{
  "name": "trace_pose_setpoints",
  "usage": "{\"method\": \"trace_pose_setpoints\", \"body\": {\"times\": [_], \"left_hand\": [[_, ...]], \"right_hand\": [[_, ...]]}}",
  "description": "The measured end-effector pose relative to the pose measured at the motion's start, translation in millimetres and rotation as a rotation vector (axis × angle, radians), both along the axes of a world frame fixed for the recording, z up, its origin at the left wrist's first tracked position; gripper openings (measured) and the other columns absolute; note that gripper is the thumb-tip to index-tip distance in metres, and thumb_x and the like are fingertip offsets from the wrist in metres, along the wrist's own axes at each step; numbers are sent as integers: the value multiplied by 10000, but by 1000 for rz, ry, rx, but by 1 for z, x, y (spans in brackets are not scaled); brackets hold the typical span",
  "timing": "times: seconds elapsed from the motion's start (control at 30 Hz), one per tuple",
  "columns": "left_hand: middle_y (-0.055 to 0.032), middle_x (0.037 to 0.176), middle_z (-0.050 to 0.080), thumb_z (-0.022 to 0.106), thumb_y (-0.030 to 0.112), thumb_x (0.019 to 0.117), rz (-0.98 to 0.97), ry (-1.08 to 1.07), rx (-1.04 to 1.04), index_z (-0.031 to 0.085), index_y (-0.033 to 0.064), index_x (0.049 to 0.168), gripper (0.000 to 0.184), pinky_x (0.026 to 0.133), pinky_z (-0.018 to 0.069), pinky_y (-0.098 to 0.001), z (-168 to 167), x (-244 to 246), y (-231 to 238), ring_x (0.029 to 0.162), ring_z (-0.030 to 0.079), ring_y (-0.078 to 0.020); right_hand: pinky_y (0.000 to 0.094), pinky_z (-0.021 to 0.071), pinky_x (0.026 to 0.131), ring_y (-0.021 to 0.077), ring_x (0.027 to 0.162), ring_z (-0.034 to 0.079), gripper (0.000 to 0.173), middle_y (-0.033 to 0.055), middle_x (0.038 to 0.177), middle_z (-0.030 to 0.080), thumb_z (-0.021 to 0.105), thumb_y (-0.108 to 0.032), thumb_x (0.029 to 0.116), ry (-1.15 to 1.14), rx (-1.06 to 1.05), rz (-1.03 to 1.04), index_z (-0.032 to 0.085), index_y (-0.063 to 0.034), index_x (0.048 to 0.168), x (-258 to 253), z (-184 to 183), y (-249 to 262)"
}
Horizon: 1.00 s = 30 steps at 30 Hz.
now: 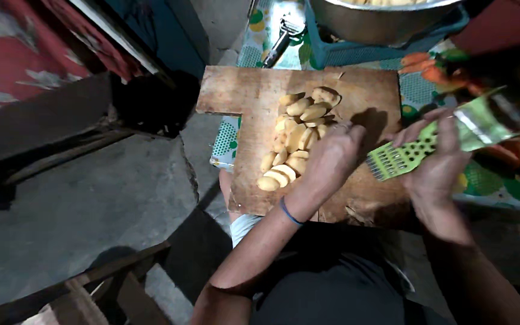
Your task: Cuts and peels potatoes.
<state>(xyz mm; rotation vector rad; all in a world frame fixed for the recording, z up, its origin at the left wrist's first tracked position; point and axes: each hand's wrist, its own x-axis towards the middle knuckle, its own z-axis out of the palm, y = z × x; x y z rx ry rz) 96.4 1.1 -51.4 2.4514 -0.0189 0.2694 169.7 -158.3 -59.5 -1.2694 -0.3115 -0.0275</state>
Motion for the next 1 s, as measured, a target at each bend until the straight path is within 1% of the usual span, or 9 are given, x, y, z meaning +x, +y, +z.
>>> {"method": "trace_pose_setpoints", "body": {"times": [0.17, 0.27, 0.37, 0.47, 0.6, 0.7, 0.8, 0.9, 1.0], "left_hand": [[-163, 1316, 648, 726, 241, 936, 202, 150, 255, 679, 84, 1292, 391, 917, 537, -530, 15, 13, 61, 1234, 572, -397], [-180, 1241, 662, 736, 276, 924, 118, 252, 277, 700, 63, 1223, 369, 913, 529, -577, 21, 29, 76, 1229, 582, -399], [-184, 1232, 659, 750, 313, 899, 128, 329, 295, 722, 64, 1187, 382, 900, 520, -596, 27, 46, 72, 1197, 608, -382], [-226, 1232, 645, 716, 304, 910, 183, 475, 306, 709, 28, 1140, 358, 876, 497, -632, 38, 62, 65, 1171, 617, -408], [-255, 1251, 628, 721, 268, 896, 177, 579, 396, 701, 1, 1107, 342, 870, 487, -649, 46, 71, 54, 1209, 585, -444], [-238, 1169, 657, 736, 267, 891, 120, 489, 421, 706, 10, 1048, 303, 856, 497, -631, 36, 69, 56, 1172, 601, -441], [-173, 1080, 708, 757, 286, 872, 50, 287, 360, 720, 55, 1084, 316, 878, 516, -597, 19, 66, 68, 1091, 658, -385], [-146, 1132, 712, 832, 253, 825, -52, 121, 199, 711, 70, 1162, 402, 978, 516, -578, 12, 63, 60, 1128, 652, -351], [-157, 1183, 693, 841, 272, 821, -150, 22, 206, 702, 99, 1188, 429, 959, 531, -565, 0, 56, 21, 1194, 618, -377]], "right_hand": [[449, 639, 761, 160, 640, 688, 301, -50, 661, 623, 325, -222, 1096, -4, -58, 26, 584, -135, 970, 41, -27, -25], [462, 632, 742, 167, 636, 677, 246, -55, 669, 606, 372, -224, 1076, -83, -57, -95, 558, -163, 928, 76, -22, -51], [457, 626, 761, 157, 648, 659, 251, -53, 692, 581, 354, -208, 1087, -111, -44, -150, 528, -175, 908, 66, 2, -51], [418, 630, 786, 132, 673, 679, 255, -72, 715, 621, 330, -215, 1091, -178, -50, -52, 565, -159, 1013, 38, -1, -34], [408, 635, 811, 147, 721, 704, 122, -56, 755, 646, 508, -227, 1065, -214, -130, -8, 584, -133, 1046, 21, -24, -23], [413, 636, 808, 153, 719, 707, 106, -53, 750, 646, 517, -219, 1064, -229, -115, -32, 576, -132, 1052, 21, -27, -26], [420, 636, 803, 150, 700, 699, 126, -56, 729, 635, 477, -200, 1073, -203, -83, -61, 570, -150, 1006, 24, -29, -27], [444, 641, 814, 169, 698, 705, 108, -47, 726, 637, 472, -194, 1064, -167, -63, -80, 555, -143, 1016, 25, -28, -27], [445, 643, 780, 174, 659, 695, 142, -40, 698, 631, 454, -183, 1070, -174, -21, -101, 560, -145, 983, 25, -28, -24]]}}
